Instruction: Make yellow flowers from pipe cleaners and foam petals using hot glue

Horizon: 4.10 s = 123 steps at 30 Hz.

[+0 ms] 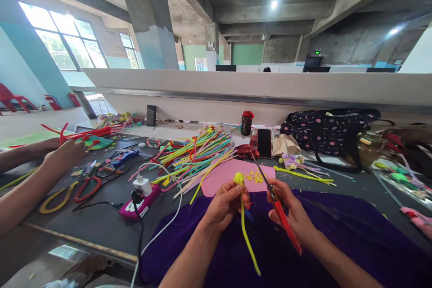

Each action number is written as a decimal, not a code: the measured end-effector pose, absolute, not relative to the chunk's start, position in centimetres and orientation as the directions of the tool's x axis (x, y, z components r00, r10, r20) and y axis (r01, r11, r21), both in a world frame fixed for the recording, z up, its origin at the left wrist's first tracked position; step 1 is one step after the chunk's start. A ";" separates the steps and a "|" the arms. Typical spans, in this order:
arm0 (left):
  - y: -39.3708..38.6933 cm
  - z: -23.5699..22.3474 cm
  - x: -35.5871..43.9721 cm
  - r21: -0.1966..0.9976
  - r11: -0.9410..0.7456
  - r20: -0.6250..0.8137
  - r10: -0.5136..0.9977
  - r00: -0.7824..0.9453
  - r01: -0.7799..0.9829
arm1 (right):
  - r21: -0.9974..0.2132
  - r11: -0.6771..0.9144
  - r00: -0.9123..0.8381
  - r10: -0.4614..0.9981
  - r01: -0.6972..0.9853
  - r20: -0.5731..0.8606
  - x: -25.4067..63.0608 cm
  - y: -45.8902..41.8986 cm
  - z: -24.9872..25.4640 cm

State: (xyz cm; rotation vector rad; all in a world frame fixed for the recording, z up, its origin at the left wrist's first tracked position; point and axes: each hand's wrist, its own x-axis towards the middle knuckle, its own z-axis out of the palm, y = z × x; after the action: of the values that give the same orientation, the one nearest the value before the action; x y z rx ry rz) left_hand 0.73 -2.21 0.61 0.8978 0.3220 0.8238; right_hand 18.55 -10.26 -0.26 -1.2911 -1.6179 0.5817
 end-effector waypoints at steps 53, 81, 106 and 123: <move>-0.7 0.2 0.9 0.781 0.371 0.082 0.736 0.672 -0.502 | -0.585 0.420 -0.138 0.875 0.694 0.465 18.7 -7.9 6.1; -1.4 0.6 0.9 0.707 0.405 0.143 0.721 0.678 -0.580 | -0.253 -0.025 0.024 1.000 0.967 -0.006 29.0 -16.8 -2.2; -1.8 0.3 1.3 0.846 0.316 0.061 0.743 0.666 -0.430 | -0.638 0.358 -0.043 0.890 0.681 0.453 19.1 -10.1 1.6; -2.3 -0.1 1.9 0.890 0.285 0.055 0.706 0.706 -0.355 | -0.495 0.367 -0.084 0.860 0.788 0.504 19.0 -10.6 0.4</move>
State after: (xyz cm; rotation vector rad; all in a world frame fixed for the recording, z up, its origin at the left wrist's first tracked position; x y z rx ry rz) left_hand 1.90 -2.29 -0.08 1.0631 0.3855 0.7333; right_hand 19.01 -10.65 0.39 -1.4319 -1.8770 0.1214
